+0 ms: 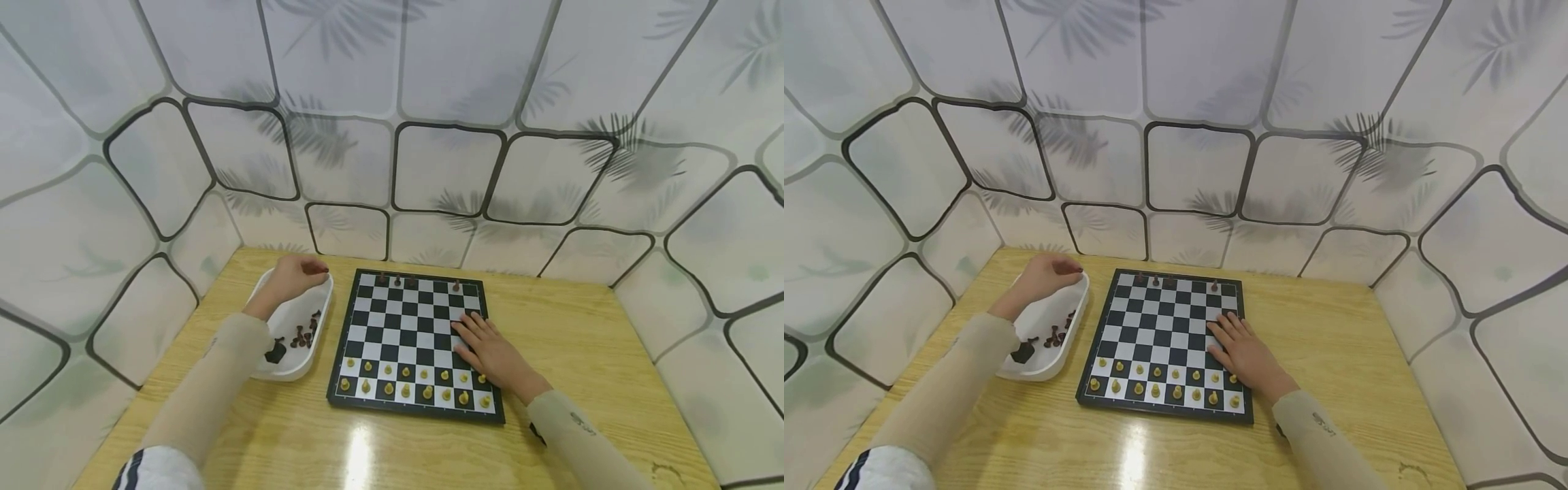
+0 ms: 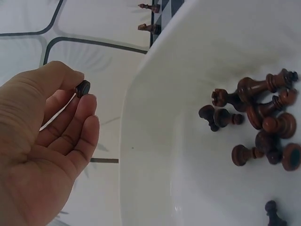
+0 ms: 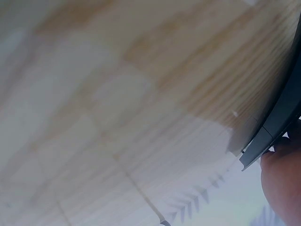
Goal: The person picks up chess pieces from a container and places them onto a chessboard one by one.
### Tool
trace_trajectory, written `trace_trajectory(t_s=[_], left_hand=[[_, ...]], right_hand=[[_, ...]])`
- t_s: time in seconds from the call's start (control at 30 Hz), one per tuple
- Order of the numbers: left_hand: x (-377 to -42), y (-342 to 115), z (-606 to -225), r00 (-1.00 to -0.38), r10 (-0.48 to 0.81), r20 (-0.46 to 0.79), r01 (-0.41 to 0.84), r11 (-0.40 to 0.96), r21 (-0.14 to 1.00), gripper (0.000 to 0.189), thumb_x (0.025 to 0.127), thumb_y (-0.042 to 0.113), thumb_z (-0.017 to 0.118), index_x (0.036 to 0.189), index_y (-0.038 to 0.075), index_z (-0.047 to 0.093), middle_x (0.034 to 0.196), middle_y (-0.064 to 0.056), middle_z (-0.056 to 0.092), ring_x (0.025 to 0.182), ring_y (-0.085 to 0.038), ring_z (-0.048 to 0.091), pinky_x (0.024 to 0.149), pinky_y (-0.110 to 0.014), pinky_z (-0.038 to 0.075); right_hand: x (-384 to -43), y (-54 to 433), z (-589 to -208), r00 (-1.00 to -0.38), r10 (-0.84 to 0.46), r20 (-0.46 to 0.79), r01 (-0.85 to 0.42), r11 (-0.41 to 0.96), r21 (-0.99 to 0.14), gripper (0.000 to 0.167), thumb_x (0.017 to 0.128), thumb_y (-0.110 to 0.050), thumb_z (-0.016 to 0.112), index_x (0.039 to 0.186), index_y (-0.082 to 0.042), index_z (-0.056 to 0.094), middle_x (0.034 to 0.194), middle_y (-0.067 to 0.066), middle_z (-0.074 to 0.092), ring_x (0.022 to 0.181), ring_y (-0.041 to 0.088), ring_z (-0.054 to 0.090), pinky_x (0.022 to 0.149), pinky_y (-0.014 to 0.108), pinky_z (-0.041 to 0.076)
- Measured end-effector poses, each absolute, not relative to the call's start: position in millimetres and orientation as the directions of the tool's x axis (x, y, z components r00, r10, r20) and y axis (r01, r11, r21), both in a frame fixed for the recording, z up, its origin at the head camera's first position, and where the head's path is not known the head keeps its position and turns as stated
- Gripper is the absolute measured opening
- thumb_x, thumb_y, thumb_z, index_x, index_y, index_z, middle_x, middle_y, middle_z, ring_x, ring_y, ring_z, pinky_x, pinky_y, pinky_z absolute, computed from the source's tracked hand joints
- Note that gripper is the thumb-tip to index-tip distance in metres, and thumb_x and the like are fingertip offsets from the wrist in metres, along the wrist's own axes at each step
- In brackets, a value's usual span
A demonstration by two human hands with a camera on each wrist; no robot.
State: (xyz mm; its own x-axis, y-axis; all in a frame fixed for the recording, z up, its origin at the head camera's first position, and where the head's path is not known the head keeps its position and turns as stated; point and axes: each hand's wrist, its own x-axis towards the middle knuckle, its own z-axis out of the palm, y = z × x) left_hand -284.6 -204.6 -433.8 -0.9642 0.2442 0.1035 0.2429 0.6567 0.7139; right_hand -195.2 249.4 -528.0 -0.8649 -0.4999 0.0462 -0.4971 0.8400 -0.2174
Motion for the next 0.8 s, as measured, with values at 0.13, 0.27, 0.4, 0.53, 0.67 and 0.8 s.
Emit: trace_trajectory(t_s=[0.13,0.27,0.4,0.53,0.67,0.8], left_hand=[[-286,-197,-432,-0.961,0.246,0.125,0.259,0.644,0.720,0.021,0.096,0.013,0.074,0.112,0.000,0.076,0.110,-0.019,0.078,0.102,-0.034,0.073,0.091,-0.047,0.059],[-288,-187,-431,-0.955,0.261,0.144,0.281,0.631,0.723,0.019,0.096,0.012,0.074,0.110,0.000,0.076,0.108,-0.018,0.078,0.099,-0.032,0.074,0.086,-0.043,0.060],[-290,-178,-427,-0.950,0.279,0.137,0.286,0.613,0.737,0.022,0.096,0.014,0.074,0.112,-0.001,0.075,0.109,-0.017,0.078,0.100,-0.032,0.074,0.087,-0.044,0.060],[-292,-170,-426,-0.948,0.287,0.138,0.291,0.604,0.742,0.022,0.097,0.017,0.074,0.114,0.001,0.075,0.110,-0.016,0.078,0.101,-0.032,0.074,0.089,-0.046,0.060],[-294,-163,-426,-0.944,0.296,0.143,0.303,0.614,0.729,0.023,0.099,0.019,0.074,0.115,0.004,0.076,0.110,-0.015,0.078,0.102,-0.031,0.074,0.090,-0.047,0.060],[-298,-157,-427,-0.944,0.305,0.129,0.300,0.622,0.723,0.022,0.100,0.021,0.073,0.115,0.007,0.077,0.110,-0.013,0.077,0.102,-0.029,0.073,0.091,-0.046,0.060]], right_hand=[[-195,249,-527,-0.865,-0.499,0.040,-0.495,0.842,-0.215,0.060,0.111,-0.042,0.049,0.159,-0.006,0.044,0.167,0.023,0.037,0.158,0.046,0.027,0.127,0.064,0.025],[-195,249,-526,-0.866,-0.499,0.033,-0.494,0.842,-0.218,0.061,0.111,-0.042,0.049,0.160,-0.006,0.044,0.168,0.023,0.037,0.158,0.046,0.027,0.127,0.064,0.025],[-195,249,-525,-0.866,-0.498,0.033,-0.492,0.842,-0.221,0.061,0.111,-0.043,0.049,0.160,-0.007,0.044,0.168,0.023,0.036,0.159,0.045,0.027,0.127,0.064,0.025],[-195,250,-526,-0.866,-0.498,0.033,-0.493,0.842,-0.219,0.061,0.111,-0.043,0.049,0.160,-0.007,0.044,0.168,0.022,0.037,0.159,0.045,0.027,0.127,0.063,0.025],[-196,250,-527,-0.865,-0.500,0.035,-0.495,0.843,-0.208,0.061,0.111,-0.043,0.048,0.160,-0.007,0.044,0.168,0.022,0.037,0.159,0.045,0.027,0.127,0.063,0.025],[-195,250,-527,-0.864,-0.502,0.035,-0.497,0.842,-0.208,0.061,0.111,-0.044,0.049,0.160,-0.008,0.044,0.168,0.022,0.037,0.159,0.044,0.027,0.127,0.062,0.025]])
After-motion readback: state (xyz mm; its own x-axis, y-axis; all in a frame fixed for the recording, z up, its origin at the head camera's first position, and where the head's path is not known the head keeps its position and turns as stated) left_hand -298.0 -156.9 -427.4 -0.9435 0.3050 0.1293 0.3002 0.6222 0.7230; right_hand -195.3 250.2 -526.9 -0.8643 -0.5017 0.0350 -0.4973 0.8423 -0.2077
